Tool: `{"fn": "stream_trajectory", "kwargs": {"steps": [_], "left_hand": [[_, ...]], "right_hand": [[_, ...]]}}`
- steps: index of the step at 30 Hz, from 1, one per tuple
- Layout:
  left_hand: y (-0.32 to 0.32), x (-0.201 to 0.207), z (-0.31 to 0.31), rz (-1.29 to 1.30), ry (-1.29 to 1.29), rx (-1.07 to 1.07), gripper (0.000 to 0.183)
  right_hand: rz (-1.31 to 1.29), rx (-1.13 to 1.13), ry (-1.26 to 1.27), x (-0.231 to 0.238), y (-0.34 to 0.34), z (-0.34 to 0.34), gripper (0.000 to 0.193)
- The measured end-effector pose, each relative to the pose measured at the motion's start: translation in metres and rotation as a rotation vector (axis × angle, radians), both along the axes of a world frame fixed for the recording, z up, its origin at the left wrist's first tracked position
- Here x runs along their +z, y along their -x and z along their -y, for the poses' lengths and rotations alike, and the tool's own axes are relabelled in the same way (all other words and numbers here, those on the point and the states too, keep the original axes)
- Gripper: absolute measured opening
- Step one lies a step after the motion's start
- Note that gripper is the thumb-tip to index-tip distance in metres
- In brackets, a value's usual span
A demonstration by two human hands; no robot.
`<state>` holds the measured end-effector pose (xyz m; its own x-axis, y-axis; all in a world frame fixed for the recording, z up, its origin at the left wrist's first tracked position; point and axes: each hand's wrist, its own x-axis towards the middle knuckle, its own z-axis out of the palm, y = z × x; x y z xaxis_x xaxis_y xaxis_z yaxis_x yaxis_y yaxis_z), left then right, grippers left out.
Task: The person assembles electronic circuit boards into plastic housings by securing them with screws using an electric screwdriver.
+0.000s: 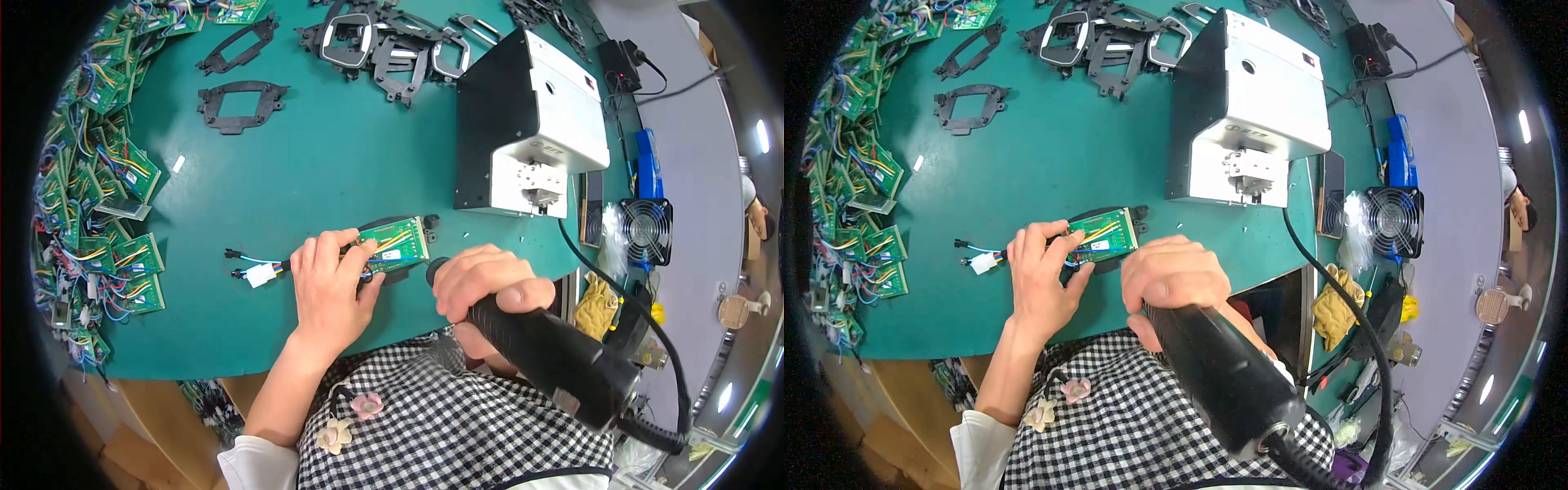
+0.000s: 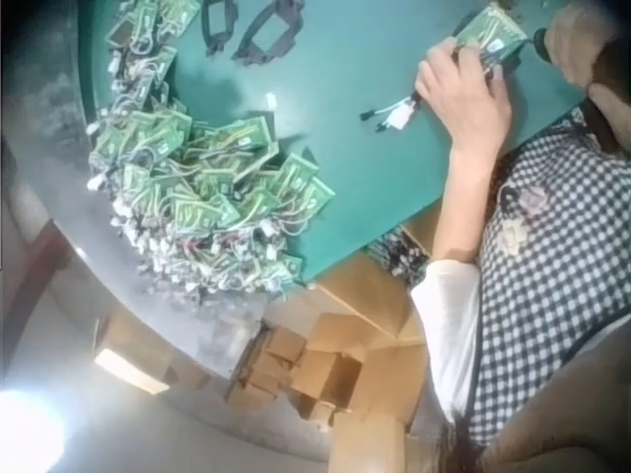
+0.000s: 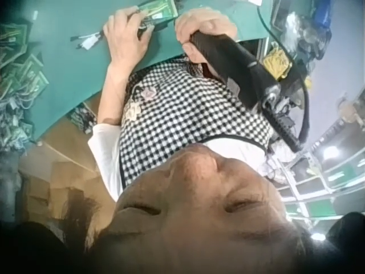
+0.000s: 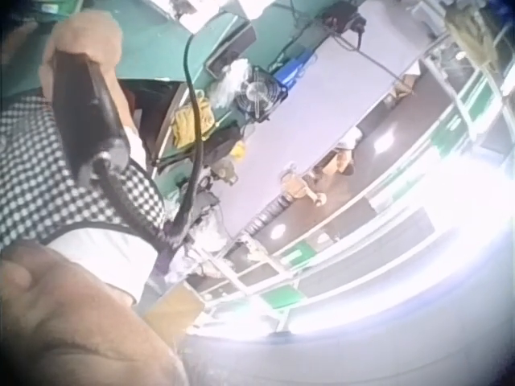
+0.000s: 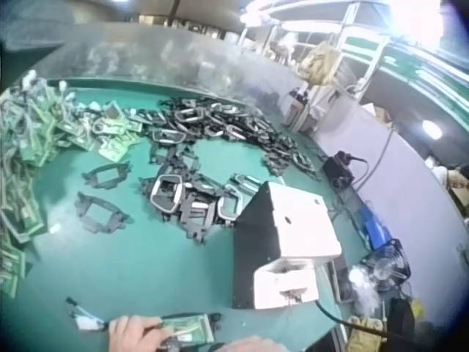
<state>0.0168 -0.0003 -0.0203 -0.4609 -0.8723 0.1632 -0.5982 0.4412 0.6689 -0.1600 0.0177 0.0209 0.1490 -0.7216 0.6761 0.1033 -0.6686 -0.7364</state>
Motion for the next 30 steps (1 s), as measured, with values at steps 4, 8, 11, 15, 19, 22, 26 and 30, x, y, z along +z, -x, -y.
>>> {"fn": "stream_trajectory", "kwargs": {"steps": [4, 8, 11, 15, 19, 22, 26, 30], "left_hand": [[0.003, -0.001, -0.001, 0.008, 0.055, -0.006, 0.043], [0.003, -0.004, -0.004, 0.021, 0.084, 0.002, 0.04], [0.001, 0.001, -0.006, 0.02, 0.077, 0.011, 0.043], [0.005, 0.015, -0.01, 0.059, 0.091, 0.002, 0.051], [-0.002, 0.012, -0.009, 0.112, 0.119, 0.124, 0.048], [-0.005, 0.005, -0.011, 0.028, 0.194, 0.07, 0.04], [-0.007, 0.001, -0.013, -0.049, 0.084, 0.147, 0.037], [-0.008, -0.009, -0.012, -0.106, 0.122, 0.086, 0.03]], "right_hand": [[0.066, -0.017, 0.038, -0.006, 0.0, -0.004, 0.053], [0.014, -0.006, 0.109, -0.024, 0.0, -0.009, 0.059], [-0.32, -0.099, -0.086, -0.022, 0.027, -0.014, 0.059], [0.364, -0.541, 0.251, 0.047, 0.061, -0.015, 0.065], [0.269, -0.773, 0.143, 0.064, 0.078, 0.005, 0.068], [0.216, -0.715, 0.031, 0.049, 0.073, 0.015, 0.066], [0.288, -0.659, -0.098, 0.048, 0.055, 0.001, 0.065], [0.435, -0.409, -0.042, 0.038, -0.004, -0.001, 0.077]]}}
